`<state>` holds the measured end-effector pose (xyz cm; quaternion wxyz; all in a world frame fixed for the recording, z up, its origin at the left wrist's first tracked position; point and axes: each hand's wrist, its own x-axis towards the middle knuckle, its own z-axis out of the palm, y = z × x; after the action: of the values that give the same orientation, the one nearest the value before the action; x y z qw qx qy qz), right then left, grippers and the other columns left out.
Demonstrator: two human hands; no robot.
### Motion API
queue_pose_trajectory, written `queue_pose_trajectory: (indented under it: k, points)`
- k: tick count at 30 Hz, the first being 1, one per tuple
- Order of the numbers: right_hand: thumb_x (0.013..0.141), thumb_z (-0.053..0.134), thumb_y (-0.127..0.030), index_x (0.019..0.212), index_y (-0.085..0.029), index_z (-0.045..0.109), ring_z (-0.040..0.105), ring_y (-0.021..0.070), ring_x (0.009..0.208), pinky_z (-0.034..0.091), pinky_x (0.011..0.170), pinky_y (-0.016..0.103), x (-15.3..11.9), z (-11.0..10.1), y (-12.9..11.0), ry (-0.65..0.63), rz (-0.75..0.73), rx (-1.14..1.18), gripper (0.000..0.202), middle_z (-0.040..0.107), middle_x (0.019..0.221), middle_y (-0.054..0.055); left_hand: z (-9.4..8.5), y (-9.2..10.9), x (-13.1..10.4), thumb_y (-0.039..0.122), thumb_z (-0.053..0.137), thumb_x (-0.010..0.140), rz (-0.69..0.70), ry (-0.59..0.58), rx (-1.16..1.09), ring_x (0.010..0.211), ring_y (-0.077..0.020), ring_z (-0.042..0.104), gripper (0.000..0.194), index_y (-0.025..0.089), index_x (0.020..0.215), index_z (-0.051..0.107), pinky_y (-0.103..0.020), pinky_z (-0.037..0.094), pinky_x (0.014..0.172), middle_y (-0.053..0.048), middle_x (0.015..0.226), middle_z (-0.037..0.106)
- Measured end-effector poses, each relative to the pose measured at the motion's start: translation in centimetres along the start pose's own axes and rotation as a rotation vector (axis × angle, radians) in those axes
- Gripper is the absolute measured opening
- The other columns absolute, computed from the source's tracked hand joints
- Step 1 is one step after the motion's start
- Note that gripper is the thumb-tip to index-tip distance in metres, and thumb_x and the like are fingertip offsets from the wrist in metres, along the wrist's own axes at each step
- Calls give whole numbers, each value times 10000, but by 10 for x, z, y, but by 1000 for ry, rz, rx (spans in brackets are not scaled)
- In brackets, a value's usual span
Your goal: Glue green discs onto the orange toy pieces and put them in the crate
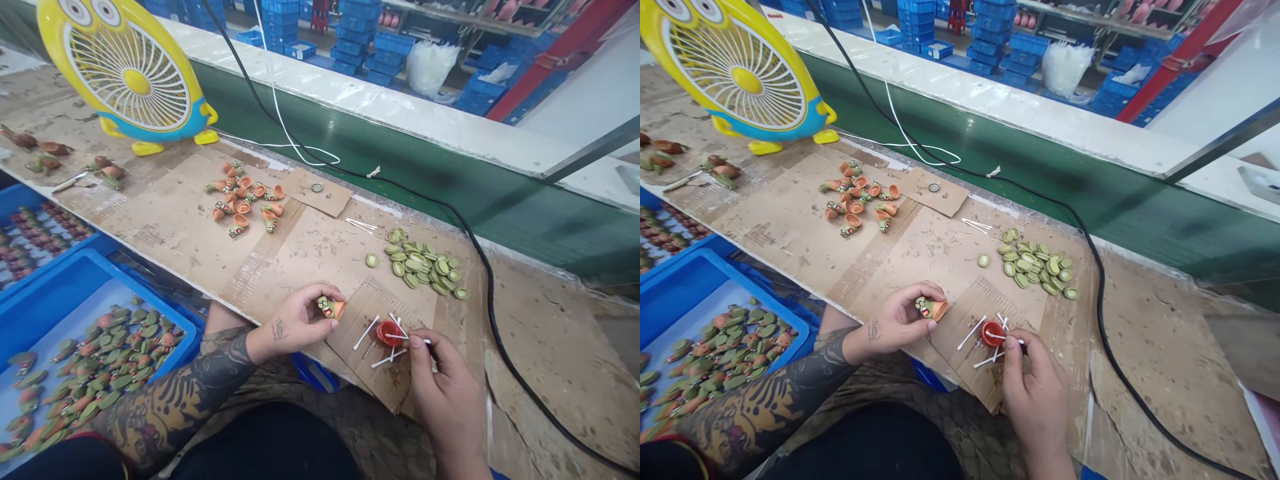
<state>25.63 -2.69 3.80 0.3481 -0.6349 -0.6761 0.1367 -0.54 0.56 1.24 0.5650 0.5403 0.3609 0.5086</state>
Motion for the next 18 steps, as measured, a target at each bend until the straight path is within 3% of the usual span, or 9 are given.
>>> queue_pose_trajectory:
  k: [4,7,11,14,18]
  points:
    - [1024,574,-511,951,-212,735,731,231,779,506,708,311,0,-1,-1,15,24,-8,347,780,859,44,0,-5,-2,254,805,830,-48,7,-75,956,-200,596,314,182,1100,662,-306,462,805,-69,1046,636]
    - [1005,599,-561,960,-206,743,726,236,813,514,755,324,1,-5,-7,97,107,30,385,775,879,56,1,-7,-3,331,855,813,-75,9,-121,969,-204,599,349,183,1048,642,-315,466,824,-80,1066,647]
    - [999,662,-508,933,-204,739,713,200,765,542,738,303,3,-4,-28,174,135,252,321,750,830,38,-1,-7,-1,373,889,790,-98,-19,-155,959,-200,599,381,175,1023,661,-319,470,825,-88,1060,659]
    - [1016,675,-426,976,-212,738,715,183,751,561,688,277,4,6,-42,70,128,441,226,753,836,29,-2,-4,0,380,885,802,-115,-38,-169,932,-191,594,383,173,1043,670,-320,476,816,-82,1036,656]
    - [1045,646,-389,1032,-236,724,695,159,778,557,701,249,6,24,-48,-76,97,484,172,750,874,11,0,-1,0,388,877,818,-128,-46,-184,908,-180,584,379,171,1052,672,-310,479,811,-65,1005,649]
